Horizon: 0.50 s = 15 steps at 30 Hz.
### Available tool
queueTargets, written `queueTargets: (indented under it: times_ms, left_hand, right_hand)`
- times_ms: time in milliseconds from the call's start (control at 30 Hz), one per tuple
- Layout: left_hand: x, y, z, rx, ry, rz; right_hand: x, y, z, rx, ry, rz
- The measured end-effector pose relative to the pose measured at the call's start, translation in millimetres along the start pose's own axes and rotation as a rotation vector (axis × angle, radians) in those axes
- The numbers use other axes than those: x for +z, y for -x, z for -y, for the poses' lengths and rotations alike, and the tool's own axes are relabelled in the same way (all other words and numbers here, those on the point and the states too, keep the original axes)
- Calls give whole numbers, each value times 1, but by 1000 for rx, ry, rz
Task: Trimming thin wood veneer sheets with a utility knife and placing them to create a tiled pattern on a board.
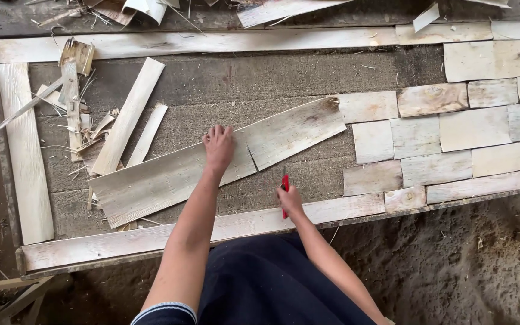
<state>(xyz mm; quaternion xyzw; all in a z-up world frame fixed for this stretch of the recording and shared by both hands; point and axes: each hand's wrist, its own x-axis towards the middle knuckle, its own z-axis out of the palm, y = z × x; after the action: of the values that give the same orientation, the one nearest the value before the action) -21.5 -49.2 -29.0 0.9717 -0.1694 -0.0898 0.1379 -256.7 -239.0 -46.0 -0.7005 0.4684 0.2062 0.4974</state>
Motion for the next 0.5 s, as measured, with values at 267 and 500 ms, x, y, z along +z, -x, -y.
queueTargets:
  times_ms: [267,500]
  left_hand:
    - [-22,3,-9,-67,196,115]
    - [-59,33,-19,22,301,167]
  right_hand:
    - [-47,61,102,-33,-653,-22]
    - [-58,57,113,26,-787,58]
